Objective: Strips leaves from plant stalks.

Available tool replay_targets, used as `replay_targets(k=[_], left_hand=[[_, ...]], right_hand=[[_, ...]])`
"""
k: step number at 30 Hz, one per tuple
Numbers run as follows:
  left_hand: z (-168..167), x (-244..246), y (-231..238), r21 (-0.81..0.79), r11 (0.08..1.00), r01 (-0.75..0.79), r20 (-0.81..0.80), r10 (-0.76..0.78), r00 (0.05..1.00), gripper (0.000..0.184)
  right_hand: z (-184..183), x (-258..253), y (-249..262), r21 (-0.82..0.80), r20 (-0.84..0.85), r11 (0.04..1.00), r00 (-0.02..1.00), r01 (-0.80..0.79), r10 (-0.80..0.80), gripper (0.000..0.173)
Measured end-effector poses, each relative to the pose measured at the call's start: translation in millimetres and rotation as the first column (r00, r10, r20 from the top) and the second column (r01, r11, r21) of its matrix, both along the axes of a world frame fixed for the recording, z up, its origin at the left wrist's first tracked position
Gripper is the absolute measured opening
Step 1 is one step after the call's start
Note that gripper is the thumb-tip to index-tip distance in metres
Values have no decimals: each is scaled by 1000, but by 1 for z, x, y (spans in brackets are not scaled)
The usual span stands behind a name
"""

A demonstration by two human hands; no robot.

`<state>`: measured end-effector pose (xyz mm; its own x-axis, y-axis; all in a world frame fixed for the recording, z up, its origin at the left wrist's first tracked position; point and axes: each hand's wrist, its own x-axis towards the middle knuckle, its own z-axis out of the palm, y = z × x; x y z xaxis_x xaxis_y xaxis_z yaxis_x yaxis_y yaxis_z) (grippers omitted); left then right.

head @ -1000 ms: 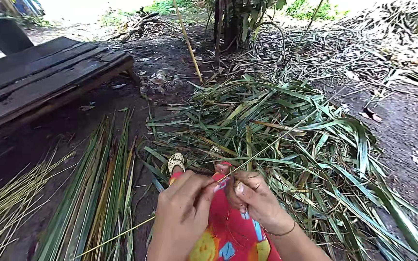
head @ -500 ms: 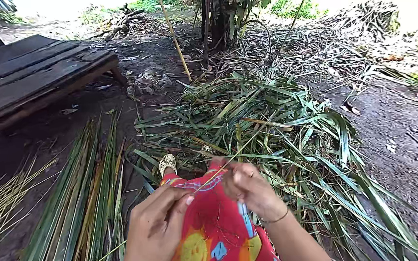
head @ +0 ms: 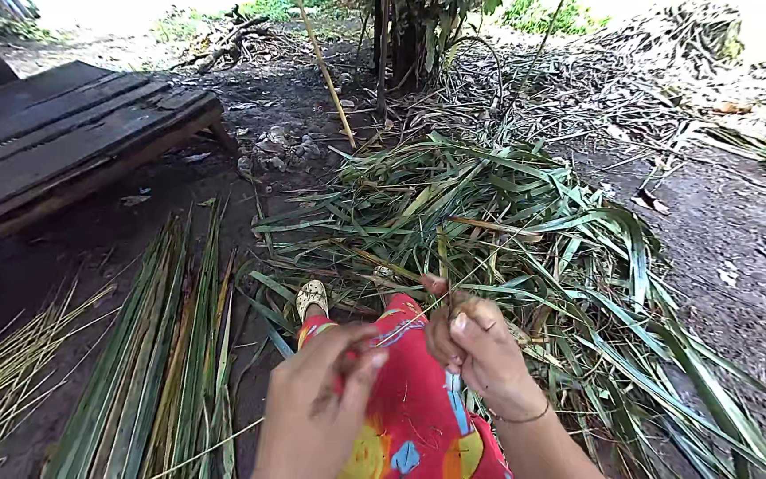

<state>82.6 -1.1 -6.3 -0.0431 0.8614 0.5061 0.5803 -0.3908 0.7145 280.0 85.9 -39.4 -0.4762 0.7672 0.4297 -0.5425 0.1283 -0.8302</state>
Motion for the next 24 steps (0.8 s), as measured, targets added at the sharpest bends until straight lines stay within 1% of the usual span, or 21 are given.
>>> replay_targets(k=[3,5,7,9,10,12,13,14,15,16,17,18,19,20,21,22,23,24], left_hand=[[-3,19,15,174,982,-73,0,74,997,26],[-6,18,14,215,975,-48,9,47,999,27],[-9,10,9,205,978,-35,9,34,999,28],[-12,-4,0,168,982,-82,-17,86,996,31],[-14,-13,-4,146,982,-118,-37,125,992,33],[-19,-35,-13,120,970,-209,-73,219,973,37],[-23,-48,-16,116,957,-265,-89,275,957,39],[-28,-59,-19,117,939,-324,-95,335,937,38],[-33,-70,-21,118,916,-384,-90,395,914,37],[-38,-77,-23,112,893,-437,-79,446,891,37],[-40,-80,-25,98,876,-472,-64,479,875,35],[-41,-79,-25,83,871,-483,-45,488,872,33],[-41,-75,-25,74,880,-468,-18,471,882,32],[-41,-70,-23,74,898,-433,15,433,901,30],[-42,-64,-20,81,916,-392,47,389,920,30],[-43,-58,-18,87,932,-352,76,346,935,30],[-44,-52,-15,85,946,-314,98,305,947,29],[-43,-46,-13,75,958,-275,112,266,957,27]], right_hand=[[-4,-8,-7,41,-27,998,999,-37,38,31],[-3,-3,-4,46,-49,999,999,4,-1,28],[4,13,7,6,-77,996,993,93,-92,31],[15,41,27,-28,-81,977,973,213,-214,35],[21,59,38,-27,-70,954,952,297,-299,35],[32,101,62,-5,-55,874,873,486,-485,29],[35,125,73,-13,-75,819,817,573,-572,30],[35,148,83,-54,-115,760,752,648,-649,35],[33,169,92,-140,-172,697,676,703,-716,42],[29,185,100,-252,-231,643,600,723,-766,48],[23,195,104,-354,-264,606,546,712,-795,50],[15,197,102,-415,-253,593,538,690,-804,50],[7,190,97,-438,-202,607,585,663,-785,50],[-1,174,88,-425,-122,655,678,625,-725,50],[-7,153,77,-400,-42,730,785,554,-618,48],[-13,130,63,-371,35,811,879,453,-475,43],[-18,107,50,-362,79,875,946,322,-316,38],[-20,85,37,-362,91,914,983,181,-159,38]])
